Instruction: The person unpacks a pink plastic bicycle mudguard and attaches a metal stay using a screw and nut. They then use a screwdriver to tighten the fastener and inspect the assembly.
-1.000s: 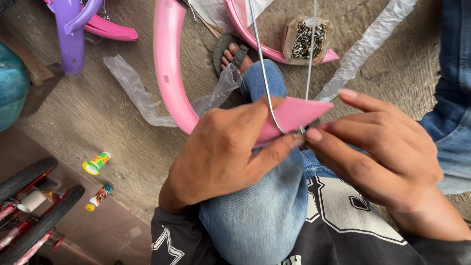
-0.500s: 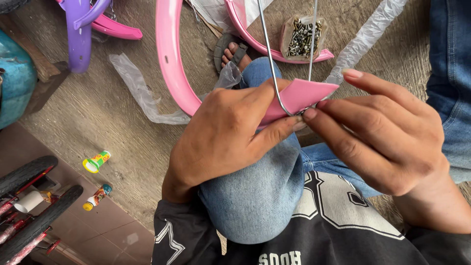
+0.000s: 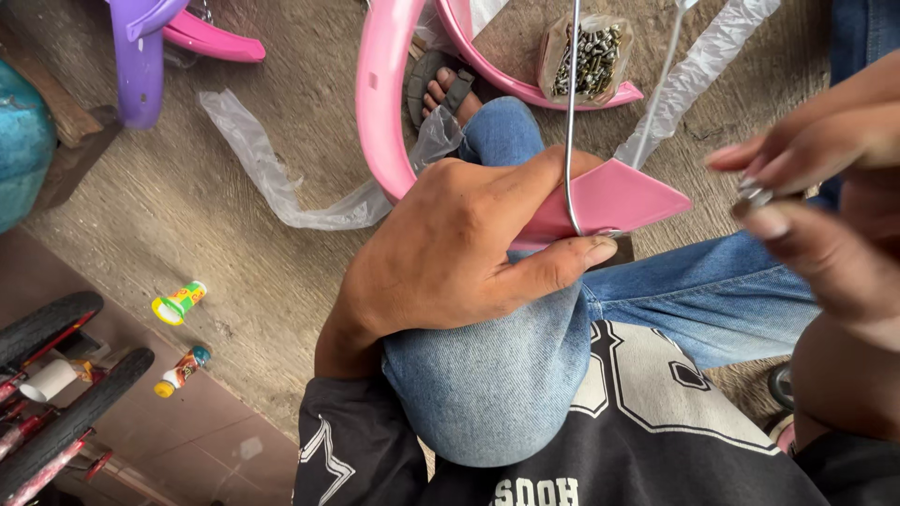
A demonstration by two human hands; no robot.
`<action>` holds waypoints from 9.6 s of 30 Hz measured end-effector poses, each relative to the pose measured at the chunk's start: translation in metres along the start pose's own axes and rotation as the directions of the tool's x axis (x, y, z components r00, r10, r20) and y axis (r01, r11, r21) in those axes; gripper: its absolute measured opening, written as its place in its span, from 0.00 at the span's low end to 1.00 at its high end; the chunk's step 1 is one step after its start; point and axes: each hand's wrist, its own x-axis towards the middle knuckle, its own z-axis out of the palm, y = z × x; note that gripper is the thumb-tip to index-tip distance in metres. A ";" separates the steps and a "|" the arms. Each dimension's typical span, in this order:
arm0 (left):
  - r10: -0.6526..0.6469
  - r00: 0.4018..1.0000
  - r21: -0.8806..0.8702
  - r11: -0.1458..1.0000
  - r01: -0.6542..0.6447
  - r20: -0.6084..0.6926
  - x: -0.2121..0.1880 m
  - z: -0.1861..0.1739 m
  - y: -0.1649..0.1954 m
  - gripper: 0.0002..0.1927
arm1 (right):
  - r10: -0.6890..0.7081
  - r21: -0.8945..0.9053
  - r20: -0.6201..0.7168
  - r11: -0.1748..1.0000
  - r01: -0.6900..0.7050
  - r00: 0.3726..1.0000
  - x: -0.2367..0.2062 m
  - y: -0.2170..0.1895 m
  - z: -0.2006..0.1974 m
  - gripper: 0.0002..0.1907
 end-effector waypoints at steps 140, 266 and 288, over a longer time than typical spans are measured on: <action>-0.196 0.979 -0.801 0.594 0.080 -0.048 0.004 0.033 -0.050 0.14 | 0.082 0.398 -0.008 0.915 -0.072 0.997 0.018 0.004 0.038 0.17; 0.513 0.807 -0.956 0.180 0.233 0.294 0.062 0.033 -0.079 0.08 | -0.296 -0.189 0.498 0.880 0.435 0.815 -0.004 -0.011 -0.030 0.25; 0.489 0.816 -0.948 0.082 0.308 0.308 0.059 0.031 -0.090 0.07 | -0.270 -0.131 0.217 0.944 0.302 0.938 -0.002 -0.025 -0.004 0.26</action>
